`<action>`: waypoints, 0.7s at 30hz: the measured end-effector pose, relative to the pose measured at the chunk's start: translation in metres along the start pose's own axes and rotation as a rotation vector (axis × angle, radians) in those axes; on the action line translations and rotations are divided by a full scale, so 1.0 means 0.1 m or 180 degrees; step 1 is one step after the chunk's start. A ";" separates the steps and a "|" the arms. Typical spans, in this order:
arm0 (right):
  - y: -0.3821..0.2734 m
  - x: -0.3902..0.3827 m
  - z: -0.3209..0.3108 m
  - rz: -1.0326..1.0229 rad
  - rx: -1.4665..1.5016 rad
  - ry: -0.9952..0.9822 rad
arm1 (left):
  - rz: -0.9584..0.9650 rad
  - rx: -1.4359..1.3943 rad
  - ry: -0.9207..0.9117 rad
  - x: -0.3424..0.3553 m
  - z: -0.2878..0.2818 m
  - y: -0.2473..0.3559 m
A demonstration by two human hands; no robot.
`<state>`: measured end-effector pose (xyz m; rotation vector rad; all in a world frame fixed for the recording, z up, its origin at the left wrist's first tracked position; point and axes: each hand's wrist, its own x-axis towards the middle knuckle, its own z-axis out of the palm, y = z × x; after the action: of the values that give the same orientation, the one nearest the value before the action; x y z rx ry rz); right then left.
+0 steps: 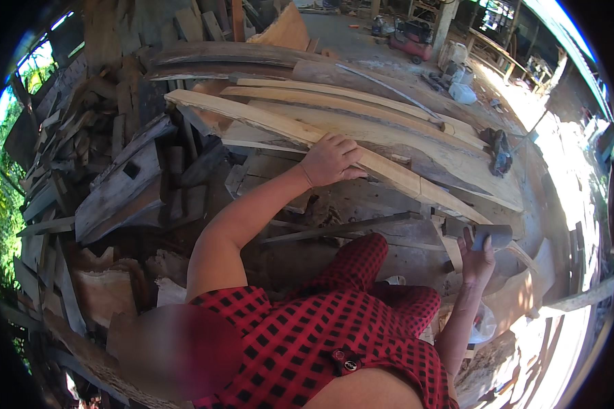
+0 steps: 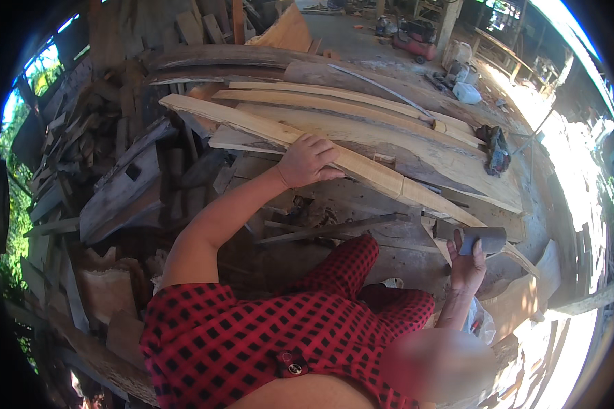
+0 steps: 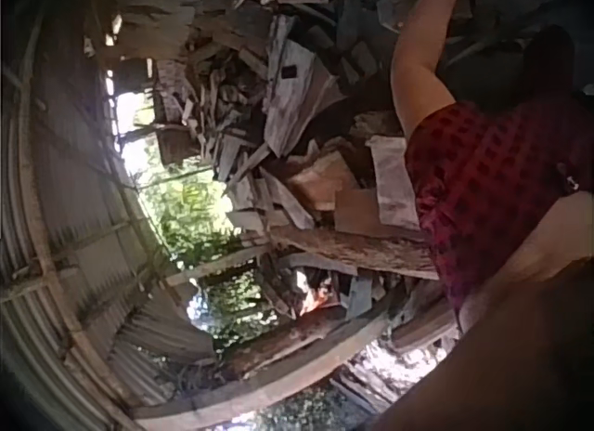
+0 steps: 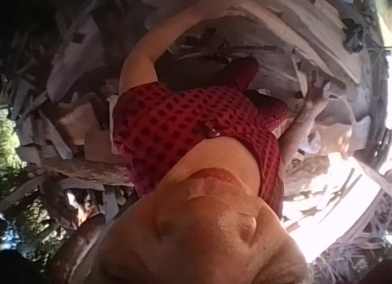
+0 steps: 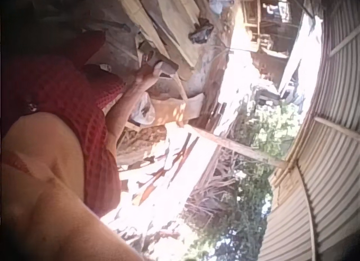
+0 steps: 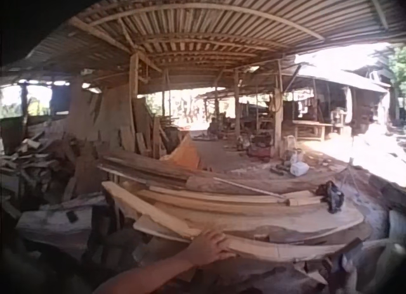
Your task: Sanding wood pieces and nailing them together on a workshop bench.
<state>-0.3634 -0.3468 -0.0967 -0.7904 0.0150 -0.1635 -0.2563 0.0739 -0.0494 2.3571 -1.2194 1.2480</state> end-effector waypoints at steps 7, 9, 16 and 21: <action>-0.12 0.39 0.32 -0.0315 -0.0244 0.0563 | -0.0335 0.0135 -0.0140 -0.18 0.00 0.09; -0.13 0.55 0.29 -0.0031 -0.0473 0.1080 | -0.0343 0.0060 -0.0306 -0.18 0.02 0.07; -0.11 0.67 -0.05 0.0104 -0.0145 0.0917 | -0.1151 0.0204 -0.1540 -0.11 -0.20 -0.06; -0.09 0.57 0.13 -0.0001 -0.0295 0.1165 | -0.1126 0.0388 -0.1981 -0.18 -0.38 -0.32</action>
<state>-0.3070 -0.3525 -0.0782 -0.8441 0.3704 -0.3076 -0.2597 0.1242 -0.0340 3.0021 -0.8019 0.5001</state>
